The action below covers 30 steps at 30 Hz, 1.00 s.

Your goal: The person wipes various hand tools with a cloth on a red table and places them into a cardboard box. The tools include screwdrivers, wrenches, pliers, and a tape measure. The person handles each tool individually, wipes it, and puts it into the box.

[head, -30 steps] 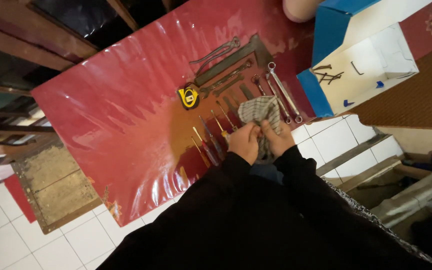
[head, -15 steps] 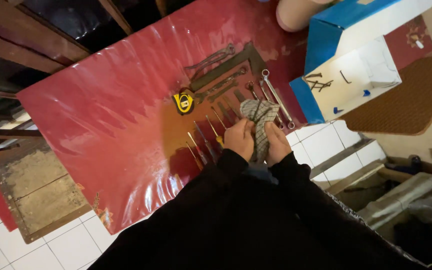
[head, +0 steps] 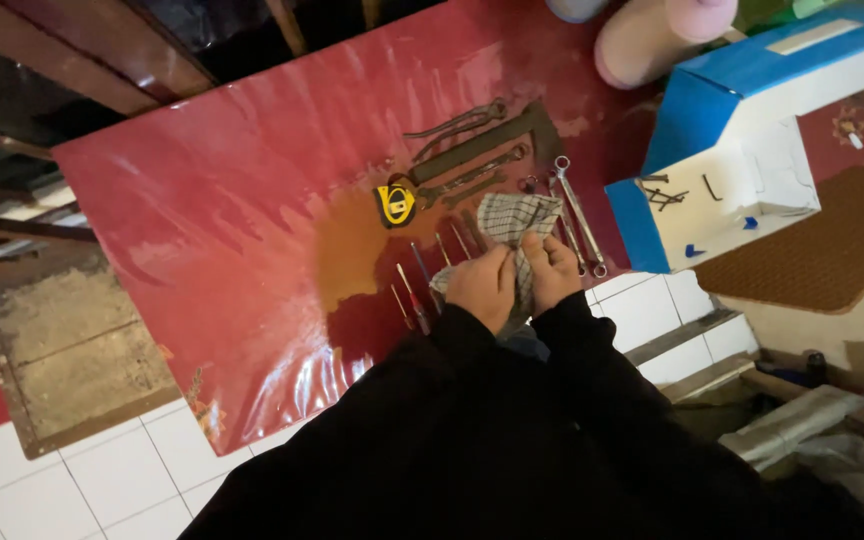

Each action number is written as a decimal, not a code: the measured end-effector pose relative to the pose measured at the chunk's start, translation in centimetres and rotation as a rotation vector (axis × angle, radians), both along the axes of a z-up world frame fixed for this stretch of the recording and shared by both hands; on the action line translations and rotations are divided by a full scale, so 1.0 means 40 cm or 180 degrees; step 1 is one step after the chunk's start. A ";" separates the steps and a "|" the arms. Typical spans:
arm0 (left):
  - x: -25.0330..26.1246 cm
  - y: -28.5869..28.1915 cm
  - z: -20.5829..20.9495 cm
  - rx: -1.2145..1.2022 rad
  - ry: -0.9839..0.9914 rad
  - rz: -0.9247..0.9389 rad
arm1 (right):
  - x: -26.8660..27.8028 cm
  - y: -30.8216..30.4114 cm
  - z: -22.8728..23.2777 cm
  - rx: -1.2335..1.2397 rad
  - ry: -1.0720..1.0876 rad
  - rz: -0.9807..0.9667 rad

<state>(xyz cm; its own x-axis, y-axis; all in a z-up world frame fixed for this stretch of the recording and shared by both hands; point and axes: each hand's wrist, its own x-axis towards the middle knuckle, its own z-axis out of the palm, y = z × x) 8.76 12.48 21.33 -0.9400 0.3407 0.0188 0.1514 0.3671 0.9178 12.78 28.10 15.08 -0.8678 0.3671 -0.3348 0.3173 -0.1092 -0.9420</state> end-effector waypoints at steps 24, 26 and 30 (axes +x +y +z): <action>0.070 0.164 -0.169 0.1599 -0.1591 0.0710 | -0.058 0.128 0.104 -0.0564 0.0067 0.1388; 0.063 0.200 -0.160 0.1581 -0.1678 0.0670 | -0.057 0.163 0.126 -0.0474 -0.0011 0.1340; 0.041 0.255 -0.078 0.0541 -0.0729 0.0228 | -0.058 0.249 0.119 -0.0229 0.0981 0.1103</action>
